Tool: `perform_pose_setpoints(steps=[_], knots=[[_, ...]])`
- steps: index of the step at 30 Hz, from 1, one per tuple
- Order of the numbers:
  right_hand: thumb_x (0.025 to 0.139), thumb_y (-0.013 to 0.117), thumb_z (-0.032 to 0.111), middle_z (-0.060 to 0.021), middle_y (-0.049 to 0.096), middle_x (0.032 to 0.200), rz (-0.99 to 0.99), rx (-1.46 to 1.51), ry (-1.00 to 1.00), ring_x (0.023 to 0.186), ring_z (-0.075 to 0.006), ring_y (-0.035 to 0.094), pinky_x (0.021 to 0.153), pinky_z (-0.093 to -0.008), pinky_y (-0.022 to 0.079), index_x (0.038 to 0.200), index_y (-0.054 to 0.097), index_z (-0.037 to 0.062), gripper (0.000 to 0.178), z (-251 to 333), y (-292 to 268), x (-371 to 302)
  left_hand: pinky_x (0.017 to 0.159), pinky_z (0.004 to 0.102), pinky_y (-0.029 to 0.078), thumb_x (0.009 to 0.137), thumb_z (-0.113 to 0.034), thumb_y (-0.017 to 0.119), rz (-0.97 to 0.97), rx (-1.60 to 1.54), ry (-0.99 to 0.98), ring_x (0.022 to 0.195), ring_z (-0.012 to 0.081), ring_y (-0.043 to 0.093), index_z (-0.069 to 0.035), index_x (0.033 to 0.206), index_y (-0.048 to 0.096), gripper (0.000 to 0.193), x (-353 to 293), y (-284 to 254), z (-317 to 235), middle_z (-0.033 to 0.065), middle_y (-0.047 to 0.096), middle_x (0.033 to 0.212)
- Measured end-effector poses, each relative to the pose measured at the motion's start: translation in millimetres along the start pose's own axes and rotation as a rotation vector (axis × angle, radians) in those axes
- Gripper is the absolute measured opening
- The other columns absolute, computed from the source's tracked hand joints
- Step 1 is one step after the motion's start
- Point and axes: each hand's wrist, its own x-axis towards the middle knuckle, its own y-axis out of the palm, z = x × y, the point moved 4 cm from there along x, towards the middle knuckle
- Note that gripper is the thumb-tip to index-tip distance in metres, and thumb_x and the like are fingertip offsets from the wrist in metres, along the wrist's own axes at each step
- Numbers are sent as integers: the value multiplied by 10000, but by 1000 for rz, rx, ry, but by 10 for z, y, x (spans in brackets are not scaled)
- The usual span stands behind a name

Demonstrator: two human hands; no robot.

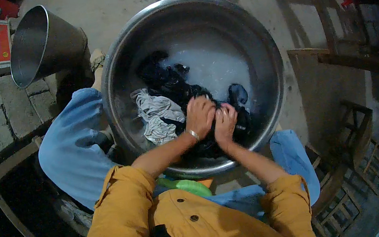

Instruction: The person hand-washes a small load of clothes in a large metal basin filled with soapy water. They repeatedly submerge, scrub, and wring out dark and light-colored garments using both hands.

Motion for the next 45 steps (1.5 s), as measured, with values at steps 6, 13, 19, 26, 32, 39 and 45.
perform_pose_setpoints(steps=[6, 13, 19, 26, 32, 39, 45], knots=[[846, 465, 230, -126, 474, 1130, -108, -102, 73, 1064, -321, 403, 905, -454, 297, 939, 540, 28, 234, 53, 298, -400, 797, 470, 392, 824, -255, 480, 282, 119, -318, 874, 327, 534, -99, 944, 580, 221, -374, 180, 128, 147, 569, 918], [841, 433, 232, -158, 517, 989, -81, -203, -60, 976, -355, 451, 808, -466, 335, 818, 551, 19, 244, -272, 506, 283, 623, 457, 458, 851, -337, 424, 507, 297, -316, 636, 309, 607, -137, 803, 634, 294, -33, 713, 672, 116, 637, 733], [857, 415, 319, -172, 606, 806, 311, -261, 119, 785, -388, 558, 690, -461, 440, 806, 593, 38, 336, -559, 452, 1391, 643, 433, 447, 884, -343, 374, 454, 318, -319, 703, 307, 607, -86, 824, 641, 376, 1126, 656, 531, 131, 642, 785], [837, 457, 519, -134, 439, 1276, 148, -183, -23, 1144, -363, 404, 882, -490, 350, 1077, 588, 122, 482, -327, 142, 2034, 567, 376, 412, 804, -265, 555, 620, 530, 780, 697, 250, 569, -120, 790, 581, 148, 977, 304, -43, 74, 565, 715], [877, 443, 410, -78, 431, 1249, 310, -153, -101, 1146, -341, 360, 939, -482, 276, 1106, 562, 127, 383, -149, 184, 854, 848, 417, 346, 836, -264, 518, -202, 133, -1, 1017, 307, 480, -101, 1030, 591, 264, 805, -344, -74, 107, 553, 1108], [896, 410, 279, -136, 441, 1191, -38, 98, 141, 1085, -326, 367, 923, -455, 273, 955, 521, 26, 282, 30, 35, -469, 1008, 496, 175, 872, -226, 404, 17, -67, -154, 1233, 347, 283, -109, 1162, 497, 326, -499, -40, -226, 116, 397, 1278], [863, 423, 277, -173, 433, 1170, -82, -56, -47, 1078, -347, 363, 911, -474, 263, 917, 497, 20, 273, -210, 386, -194, 891, 468, 278, 806, -172, 485, 28, 56, -80, 1152, 309, 378, -121, 1108, 519, 308, -395, 394, 341, 104, 480, 1202]])
